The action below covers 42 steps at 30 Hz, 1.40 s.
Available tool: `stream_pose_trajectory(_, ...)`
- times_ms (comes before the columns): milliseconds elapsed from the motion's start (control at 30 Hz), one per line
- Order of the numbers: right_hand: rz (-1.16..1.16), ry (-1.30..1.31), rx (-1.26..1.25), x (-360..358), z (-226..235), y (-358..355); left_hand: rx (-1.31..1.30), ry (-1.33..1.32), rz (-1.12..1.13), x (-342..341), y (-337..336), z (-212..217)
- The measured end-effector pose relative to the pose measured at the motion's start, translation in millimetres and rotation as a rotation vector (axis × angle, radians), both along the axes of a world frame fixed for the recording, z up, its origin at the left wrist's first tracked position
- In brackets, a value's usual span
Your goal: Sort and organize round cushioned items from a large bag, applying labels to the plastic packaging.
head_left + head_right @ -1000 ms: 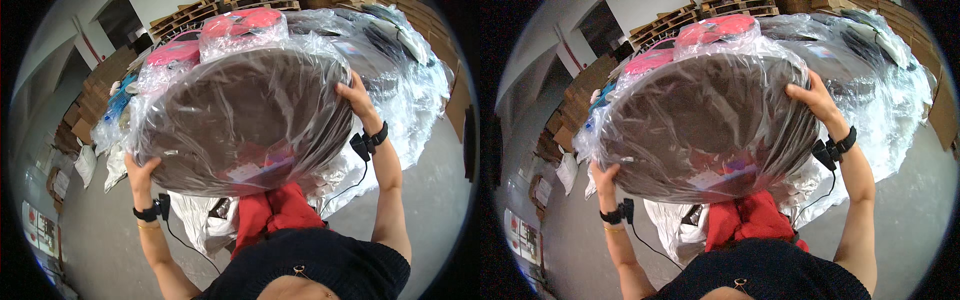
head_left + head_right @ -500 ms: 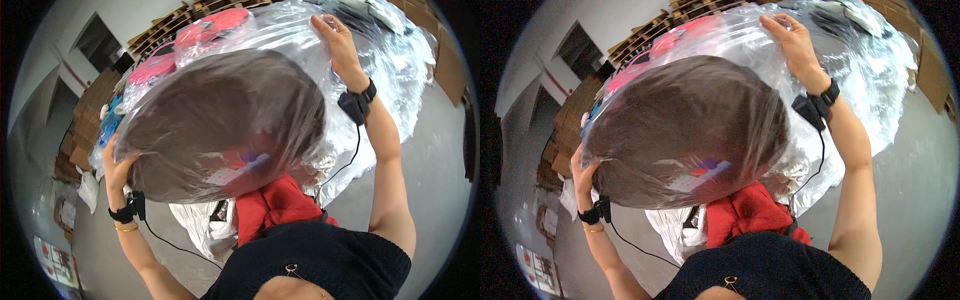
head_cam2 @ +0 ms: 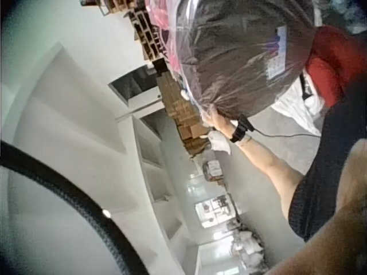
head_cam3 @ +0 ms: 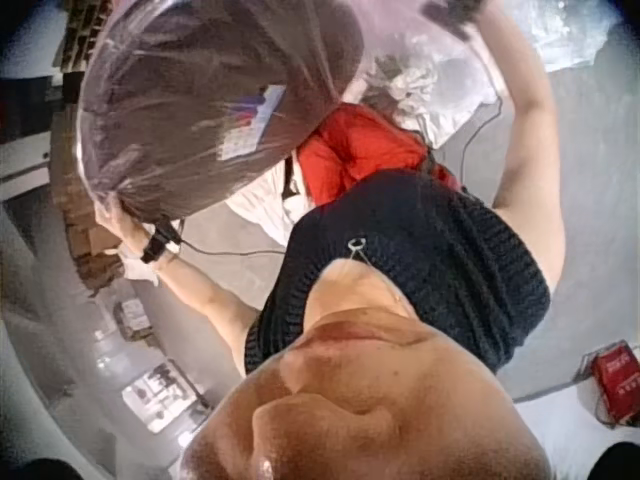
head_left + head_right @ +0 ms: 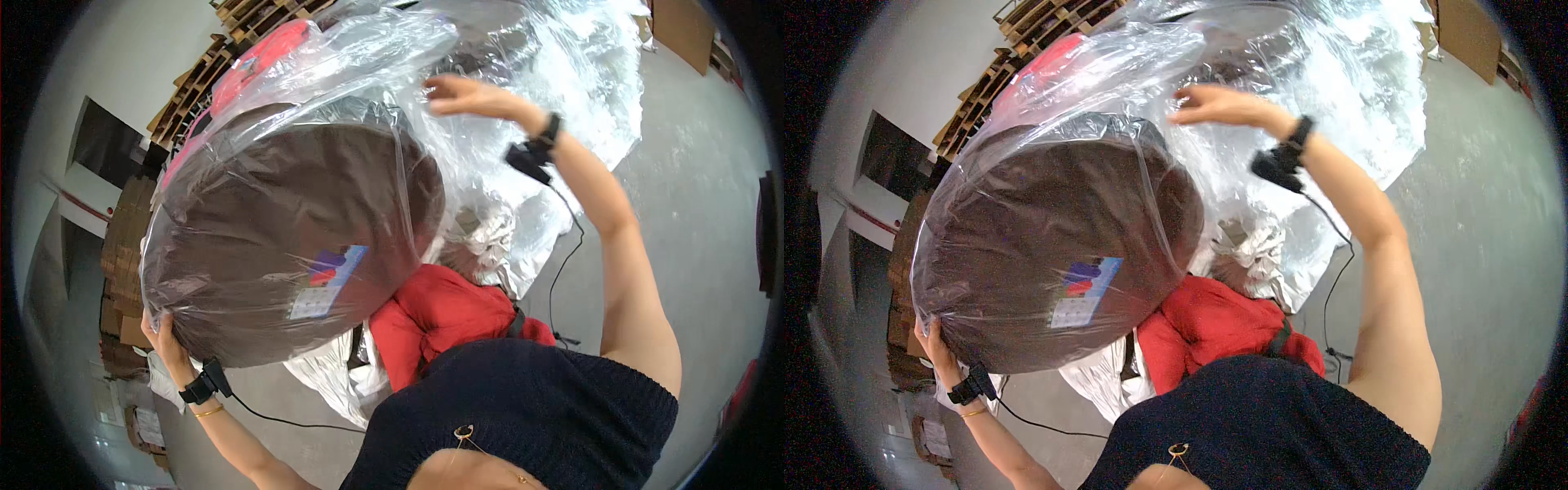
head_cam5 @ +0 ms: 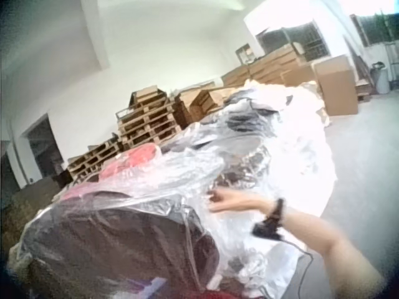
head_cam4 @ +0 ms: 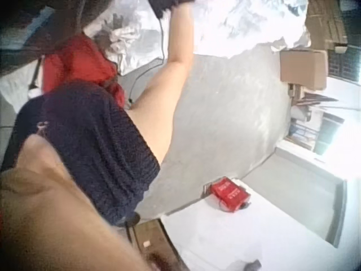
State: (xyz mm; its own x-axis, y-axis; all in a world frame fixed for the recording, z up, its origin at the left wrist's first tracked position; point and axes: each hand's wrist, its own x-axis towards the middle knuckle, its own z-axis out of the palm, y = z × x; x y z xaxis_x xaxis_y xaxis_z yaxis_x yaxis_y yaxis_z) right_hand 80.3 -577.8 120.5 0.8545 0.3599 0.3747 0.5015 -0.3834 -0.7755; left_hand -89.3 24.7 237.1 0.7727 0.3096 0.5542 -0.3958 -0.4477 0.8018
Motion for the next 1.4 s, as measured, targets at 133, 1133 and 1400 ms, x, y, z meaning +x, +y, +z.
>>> stream_pose_trajectory(133,0.039,0.305,0.584,34.4,-87.2,63.8,0.092,-0.026,-0.006,-8.8,-23.2,11.5)
stream_pose_trajectory(1133,-0.124,-0.346,0.180,-27.0,45.0,57.1,0.754,0.386,-0.044,2.1,-88.0,22.9)
stream_pose_trajectory(1400,-0.344,-0.192,0.454,-5.6,-2.5,9.0,0.172,1.080,0.077,-43.7,-82.2,-304.8)
